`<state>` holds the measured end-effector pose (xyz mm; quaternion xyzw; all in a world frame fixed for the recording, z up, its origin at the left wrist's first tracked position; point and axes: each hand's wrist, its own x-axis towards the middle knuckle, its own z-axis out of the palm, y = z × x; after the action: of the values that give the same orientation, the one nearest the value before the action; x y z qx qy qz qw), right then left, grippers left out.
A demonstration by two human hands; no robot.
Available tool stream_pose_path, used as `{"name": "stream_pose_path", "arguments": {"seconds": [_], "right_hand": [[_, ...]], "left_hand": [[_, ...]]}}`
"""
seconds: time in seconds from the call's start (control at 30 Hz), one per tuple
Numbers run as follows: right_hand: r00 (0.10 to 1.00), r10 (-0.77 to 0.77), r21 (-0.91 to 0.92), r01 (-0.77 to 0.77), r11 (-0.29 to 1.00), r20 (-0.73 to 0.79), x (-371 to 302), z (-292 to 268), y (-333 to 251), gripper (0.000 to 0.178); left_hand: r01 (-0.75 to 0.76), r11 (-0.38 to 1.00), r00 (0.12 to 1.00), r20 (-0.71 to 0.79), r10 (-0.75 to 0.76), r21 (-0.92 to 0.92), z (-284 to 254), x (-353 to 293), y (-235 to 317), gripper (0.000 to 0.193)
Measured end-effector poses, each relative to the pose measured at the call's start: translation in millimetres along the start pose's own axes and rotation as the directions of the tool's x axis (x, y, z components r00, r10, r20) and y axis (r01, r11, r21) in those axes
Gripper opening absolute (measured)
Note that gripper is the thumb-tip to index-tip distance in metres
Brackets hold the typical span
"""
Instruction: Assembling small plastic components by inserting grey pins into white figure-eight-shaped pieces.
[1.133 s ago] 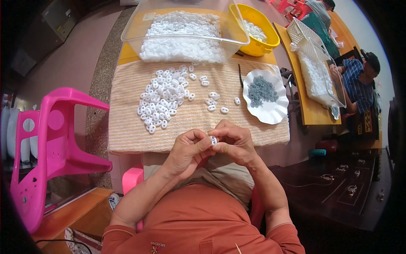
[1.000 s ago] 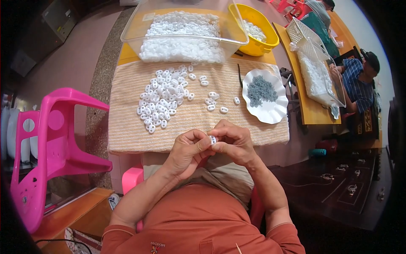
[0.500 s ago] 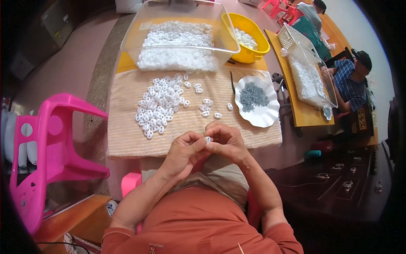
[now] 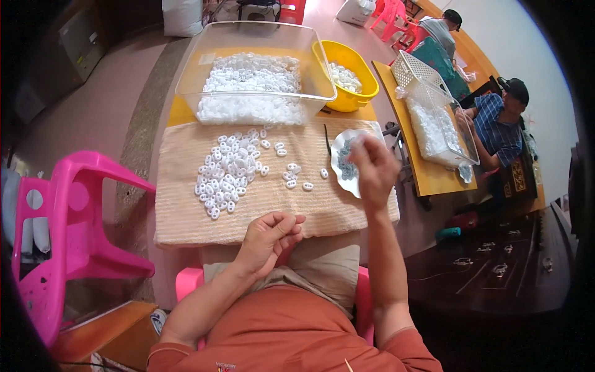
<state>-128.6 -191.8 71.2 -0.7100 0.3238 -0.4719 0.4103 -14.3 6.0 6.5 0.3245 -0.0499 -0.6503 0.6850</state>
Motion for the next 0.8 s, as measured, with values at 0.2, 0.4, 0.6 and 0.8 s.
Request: {"name": "stream_pose_path", "arguments": {"seconds": [0.2,0.4,0.6,0.8], "right_hand": [[0.970,-0.144,-0.163,0.113,0.980,-0.194,133,-18,15,0.028],[0.992,-0.016,-0.307,-0.023,0.951,-0.123,155,-34,57,0.025],[0.996,0.064,-0.236,-0.048,0.971,0.060,94,-40,64,0.021],[0.972,0.095,-0.324,-0.021,0.946,0.213,56,-56,56,0.019]], "left_hand": [[-0.003,1.000,1.000,0.024,0.003,-0.010,-2,2,-4,0.013],[-0.006,1.000,1.000,-0.006,0.005,-0.010,-3,3,-2,0.009],[-0.019,1.000,1.000,0.007,0.019,0.004,-3,3,-1,0.010],[-0.035,0.999,0.999,-0.004,0.035,0.013,-3,4,-1,0.012]]}}
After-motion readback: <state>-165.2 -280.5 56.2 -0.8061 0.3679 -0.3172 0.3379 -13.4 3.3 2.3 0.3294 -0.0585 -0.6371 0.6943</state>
